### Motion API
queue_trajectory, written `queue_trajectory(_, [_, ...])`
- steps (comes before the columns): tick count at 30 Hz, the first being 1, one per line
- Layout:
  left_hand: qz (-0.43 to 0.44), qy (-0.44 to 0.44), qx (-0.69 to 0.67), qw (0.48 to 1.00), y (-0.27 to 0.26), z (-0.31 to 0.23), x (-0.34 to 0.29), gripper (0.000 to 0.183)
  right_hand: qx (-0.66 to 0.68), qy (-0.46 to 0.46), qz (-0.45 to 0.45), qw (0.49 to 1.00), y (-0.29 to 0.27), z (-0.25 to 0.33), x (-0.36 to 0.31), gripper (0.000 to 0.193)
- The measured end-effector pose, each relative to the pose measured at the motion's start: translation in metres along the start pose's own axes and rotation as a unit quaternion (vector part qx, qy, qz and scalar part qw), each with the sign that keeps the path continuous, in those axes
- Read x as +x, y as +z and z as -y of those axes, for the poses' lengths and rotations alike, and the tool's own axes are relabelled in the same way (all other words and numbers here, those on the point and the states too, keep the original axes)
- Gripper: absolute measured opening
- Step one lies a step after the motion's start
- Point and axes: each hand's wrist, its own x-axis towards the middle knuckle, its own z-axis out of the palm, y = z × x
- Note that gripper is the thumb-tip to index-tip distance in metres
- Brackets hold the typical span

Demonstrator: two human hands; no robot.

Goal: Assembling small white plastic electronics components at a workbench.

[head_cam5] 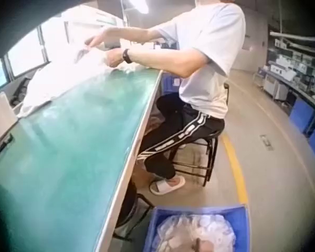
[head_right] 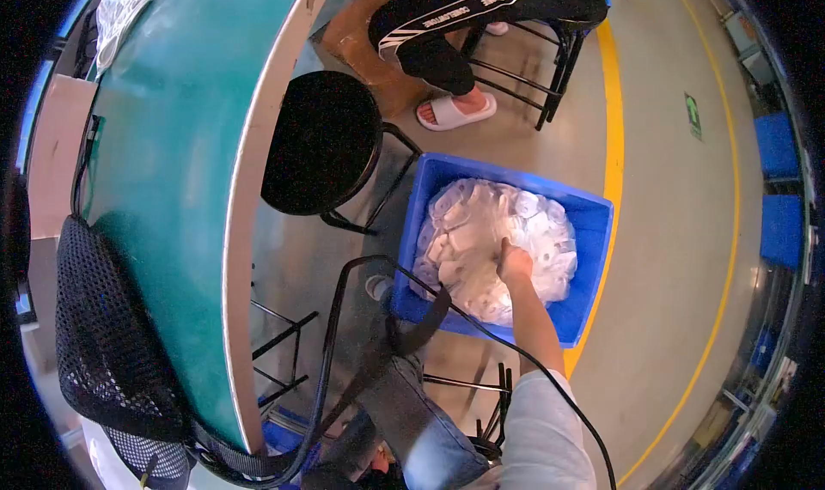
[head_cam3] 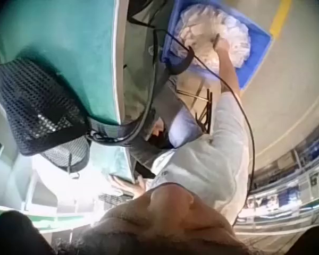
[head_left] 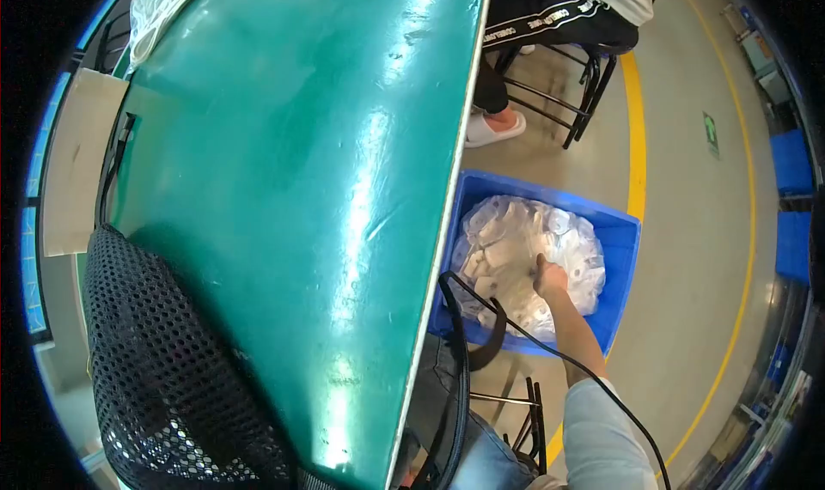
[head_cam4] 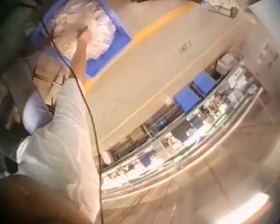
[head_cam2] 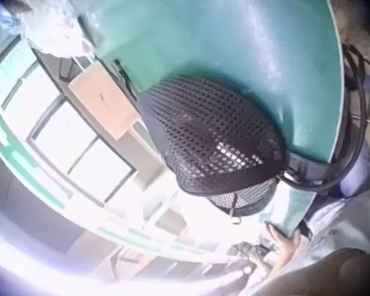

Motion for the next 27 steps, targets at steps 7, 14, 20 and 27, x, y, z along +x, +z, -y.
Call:
queue_trajectory(7, [-0.024,-0.012,-0.015,1.000,0.014,0.008,-0.018,0.094,0.108,-0.043,-0.073,0.990,-0.042,-0.015,-0.036,0.022])
queue_trajectory(14, [0.047,0.012,0.040,0.998,-0.010,-0.016,-0.004,0.096,0.267,-0.062,-0.226,0.935,-0.115,-0.061,-0.085,0.035])
queue_trajectory(20, [-0.022,0.069,0.008,0.997,-0.008,-0.010,0.004,0.080,0.352,-0.053,-0.361,0.862,-0.172,-0.095,-0.118,0.019])
queue_trajectory(27, [-0.051,0.105,-0.042,0.992,-0.024,-0.006,0.004,0.075,0.447,0.020,-0.361,0.818,-0.229,-0.097,-0.172,0.016])
